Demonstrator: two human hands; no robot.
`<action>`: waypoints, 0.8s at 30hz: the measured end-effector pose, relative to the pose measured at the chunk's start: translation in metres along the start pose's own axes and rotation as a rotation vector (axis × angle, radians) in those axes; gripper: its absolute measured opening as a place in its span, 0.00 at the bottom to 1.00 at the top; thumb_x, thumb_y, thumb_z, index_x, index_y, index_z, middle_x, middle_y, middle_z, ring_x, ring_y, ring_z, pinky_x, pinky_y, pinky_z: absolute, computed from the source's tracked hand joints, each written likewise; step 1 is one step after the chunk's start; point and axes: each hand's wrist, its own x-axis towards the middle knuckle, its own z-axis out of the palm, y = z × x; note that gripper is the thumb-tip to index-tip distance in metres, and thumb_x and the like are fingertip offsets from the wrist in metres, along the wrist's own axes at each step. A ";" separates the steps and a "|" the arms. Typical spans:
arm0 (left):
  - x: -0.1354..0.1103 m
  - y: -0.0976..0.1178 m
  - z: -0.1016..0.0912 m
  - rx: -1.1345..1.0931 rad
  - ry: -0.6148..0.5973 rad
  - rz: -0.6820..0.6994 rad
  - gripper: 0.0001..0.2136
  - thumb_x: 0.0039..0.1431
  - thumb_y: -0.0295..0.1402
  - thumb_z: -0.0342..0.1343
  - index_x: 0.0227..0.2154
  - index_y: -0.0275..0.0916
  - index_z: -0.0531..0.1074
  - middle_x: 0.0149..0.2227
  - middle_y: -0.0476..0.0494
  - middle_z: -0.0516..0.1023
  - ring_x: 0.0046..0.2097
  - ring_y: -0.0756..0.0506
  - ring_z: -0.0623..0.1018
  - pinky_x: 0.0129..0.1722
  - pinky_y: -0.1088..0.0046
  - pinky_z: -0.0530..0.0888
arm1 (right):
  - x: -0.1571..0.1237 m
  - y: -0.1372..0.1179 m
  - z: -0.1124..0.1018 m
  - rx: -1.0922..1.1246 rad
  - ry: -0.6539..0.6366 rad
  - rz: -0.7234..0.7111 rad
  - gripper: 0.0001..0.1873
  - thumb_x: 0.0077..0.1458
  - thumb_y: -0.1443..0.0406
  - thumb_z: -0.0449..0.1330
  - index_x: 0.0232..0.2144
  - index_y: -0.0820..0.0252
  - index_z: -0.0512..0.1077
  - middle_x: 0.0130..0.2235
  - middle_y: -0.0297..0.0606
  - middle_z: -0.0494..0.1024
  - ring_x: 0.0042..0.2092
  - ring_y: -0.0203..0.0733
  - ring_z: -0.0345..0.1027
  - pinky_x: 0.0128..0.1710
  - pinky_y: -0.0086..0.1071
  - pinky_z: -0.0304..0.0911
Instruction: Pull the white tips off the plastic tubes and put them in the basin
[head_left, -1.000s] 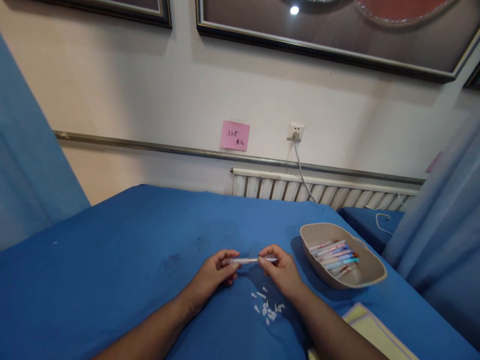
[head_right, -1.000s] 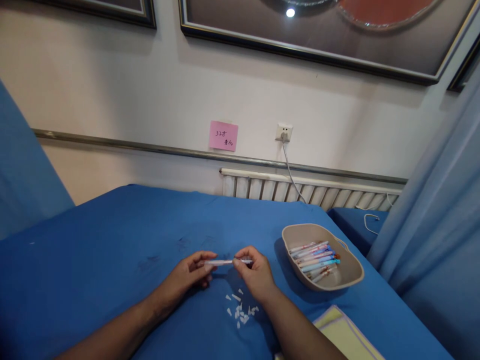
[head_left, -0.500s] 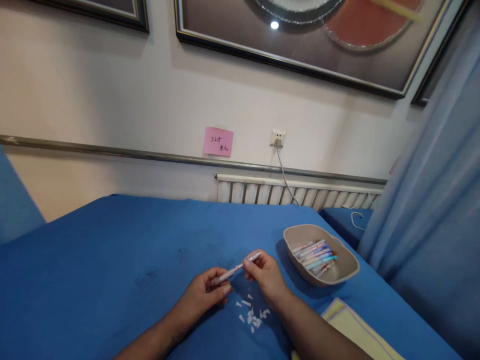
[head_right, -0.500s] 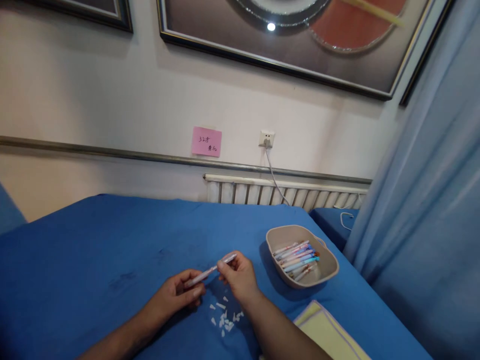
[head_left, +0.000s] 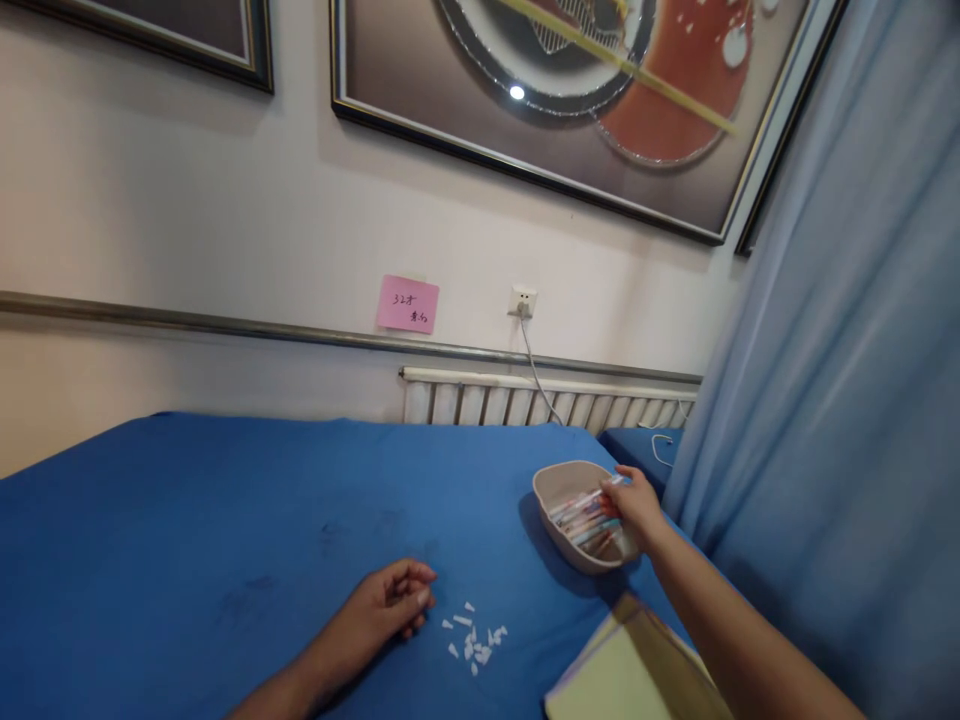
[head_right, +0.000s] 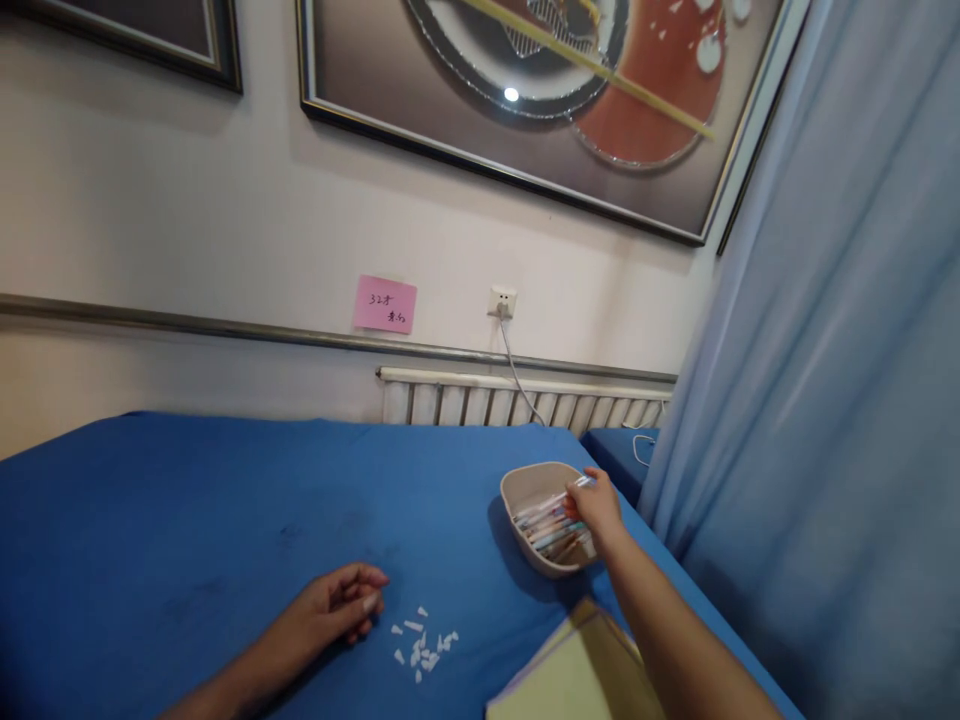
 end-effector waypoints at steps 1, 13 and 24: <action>0.000 0.001 0.001 0.005 -0.001 0.004 0.17 0.47 0.45 0.60 0.35 0.38 0.68 0.28 0.50 0.72 0.26 0.52 0.69 0.26 0.77 0.65 | 0.005 0.007 -0.002 -0.039 0.002 0.026 0.27 0.50 0.66 0.59 0.51 0.64 0.57 0.20 0.30 0.71 0.24 0.40 0.71 0.24 0.31 0.69; -0.002 0.005 -0.001 0.011 0.076 0.006 0.19 0.44 0.46 0.60 0.35 0.37 0.67 0.28 0.50 0.72 0.26 0.51 0.69 0.26 0.76 0.66 | 0.004 0.003 -0.009 -0.663 -0.034 -0.153 0.19 0.52 0.63 0.56 0.45 0.68 0.68 0.37 0.50 0.78 0.41 0.49 0.72 0.40 0.35 0.63; 0.001 0.004 0.002 0.089 0.074 0.051 0.19 0.43 0.47 0.57 0.33 0.37 0.68 0.26 0.50 0.72 0.25 0.51 0.70 0.26 0.76 0.67 | -0.081 0.031 -0.035 -1.076 -0.379 -0.730 0.09 0.54 0.64 0.54 0.35 0.58 0.73 0.39 0.41 0.76 0.43 0.45 0.66 0.45 0.35 0.54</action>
